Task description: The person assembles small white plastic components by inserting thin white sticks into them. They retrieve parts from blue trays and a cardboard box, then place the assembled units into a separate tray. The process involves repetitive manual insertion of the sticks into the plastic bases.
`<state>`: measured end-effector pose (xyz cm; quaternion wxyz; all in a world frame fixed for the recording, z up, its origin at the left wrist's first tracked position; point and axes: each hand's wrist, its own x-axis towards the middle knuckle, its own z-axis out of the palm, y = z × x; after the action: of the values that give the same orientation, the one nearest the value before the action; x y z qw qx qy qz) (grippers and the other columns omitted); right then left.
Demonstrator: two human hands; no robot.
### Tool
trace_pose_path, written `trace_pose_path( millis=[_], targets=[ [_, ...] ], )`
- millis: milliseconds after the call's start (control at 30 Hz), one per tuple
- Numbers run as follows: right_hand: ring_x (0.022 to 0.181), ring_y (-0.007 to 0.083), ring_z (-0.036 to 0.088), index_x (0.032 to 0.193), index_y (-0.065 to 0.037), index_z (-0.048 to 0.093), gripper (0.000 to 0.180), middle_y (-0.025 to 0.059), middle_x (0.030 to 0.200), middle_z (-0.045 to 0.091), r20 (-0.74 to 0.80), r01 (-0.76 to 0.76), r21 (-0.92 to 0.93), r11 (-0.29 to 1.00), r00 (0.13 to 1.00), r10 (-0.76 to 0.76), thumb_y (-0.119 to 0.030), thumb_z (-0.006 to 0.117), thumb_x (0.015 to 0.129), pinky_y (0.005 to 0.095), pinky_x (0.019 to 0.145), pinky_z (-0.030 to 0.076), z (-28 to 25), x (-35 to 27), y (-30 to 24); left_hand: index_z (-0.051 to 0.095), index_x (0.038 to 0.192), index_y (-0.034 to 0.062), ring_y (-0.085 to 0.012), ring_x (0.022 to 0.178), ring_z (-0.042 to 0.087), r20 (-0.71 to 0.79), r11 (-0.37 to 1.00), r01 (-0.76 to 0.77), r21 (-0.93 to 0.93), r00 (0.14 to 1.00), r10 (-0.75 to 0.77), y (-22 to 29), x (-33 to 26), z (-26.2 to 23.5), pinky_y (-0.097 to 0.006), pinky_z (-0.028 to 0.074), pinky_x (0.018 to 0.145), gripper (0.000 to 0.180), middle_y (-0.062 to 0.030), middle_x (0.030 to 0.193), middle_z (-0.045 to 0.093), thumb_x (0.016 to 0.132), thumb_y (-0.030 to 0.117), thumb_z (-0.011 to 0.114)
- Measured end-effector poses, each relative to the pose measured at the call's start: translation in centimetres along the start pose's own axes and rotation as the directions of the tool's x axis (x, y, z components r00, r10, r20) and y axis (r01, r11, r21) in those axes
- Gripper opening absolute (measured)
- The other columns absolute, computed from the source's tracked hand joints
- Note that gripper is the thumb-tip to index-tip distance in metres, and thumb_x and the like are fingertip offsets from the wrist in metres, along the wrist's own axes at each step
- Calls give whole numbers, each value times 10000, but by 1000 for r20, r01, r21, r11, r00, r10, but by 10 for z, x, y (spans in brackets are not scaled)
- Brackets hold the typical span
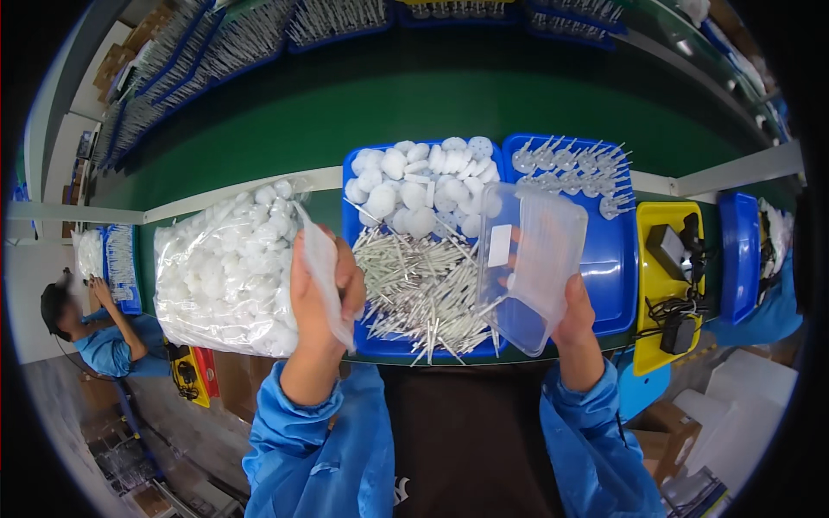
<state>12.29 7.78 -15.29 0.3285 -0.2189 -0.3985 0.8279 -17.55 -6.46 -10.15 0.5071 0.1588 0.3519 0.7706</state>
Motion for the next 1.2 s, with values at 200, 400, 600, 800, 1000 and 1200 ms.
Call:
trace_pose_path(
  millis=[200, 400, 600, 800, 1000, 1200],
  targets=[
    [1460, 349, 552, 1727, 12, 224, 1077, 248, 1724, 396, 4, -63, 129, 990, 998, 63, -618, 711, 1002, 505, 1195, 484, 9, 7, 5, 677, 1147, 96, -153, 559, 501, 192, 607, -216, 765, 976, 106, -14, -11, 6, -301, 362, 501, 319, -10, 750, 534, 1065, 403, 650],
    [1476, 359, 542, 1725, 31, 200, 1122, 263, 1731, 374, -69, 28, 142, 989, 997, -19, -625, 733, 986, 505, 1214, 466, 31, 6, 0, 738, 1021, 93, -254, 643, 680, 475, -251, -464, 850, 880, -17, -35, -20, 63, -372, 534, 574, 324, -69, 775, 638, 895, 356, 878],
    [1528, 370, 496, 1731, 16, 194, 1147, 255, 1736, 367, -41, 19, 131, 991, 999, -14, -627, 758, 968, 509, 1245, 433, 29, -3, -3, 784, 1067, 49, -327, 751, 765, 319, -62, -333, 941, 933, -167, -27, -20, 56, -412, 602, 668, 259, -120, 931, 792, 893, 211, 886],
    [1542, 354, 478, 1735, -14, 210, 1139, 223, 1725, 385, -86, -2, 155, 988, 996, 16, -625, 776, 958, 501, 1254, 416, 16, -12, 3, 728, 1328, 144, -334, 777, 770, 385, -2, -402, 916, 878, -284, -4, -21, 46, -418, 606, 673, 429, -110, 904, 786, 908, 143, 817],
    [1559, 349, 456, 1735, -12, 219, 1155, 219, 1716, 394, -51, 5, 110, 994, 999, 1, -620, 794, 939, 502, 1265, 404, 23, -9, 9, 414, 1690, 205, -368, 680, 734, 359, -72, -512, 856, 689, -629, 3, -15, 66, -473, 575, 608, 931, -132, 733, 710, 836, 134, 777],
    [1581, 300, 407, 1747, -26, 220, 1156, 178, 1703, 419, 22, -27, 6, 1000, 999, 27, -598, 806, 931, 476, 1290, 340, 26, -10, 2, 207, 1781, 214, -396, 606, 696, 247, -75, -525, 848, 517, -820, -2, -1, 75, -511, 551, 577, 1093, -141, 624, 639, 818, 94, 709]
  ],
)
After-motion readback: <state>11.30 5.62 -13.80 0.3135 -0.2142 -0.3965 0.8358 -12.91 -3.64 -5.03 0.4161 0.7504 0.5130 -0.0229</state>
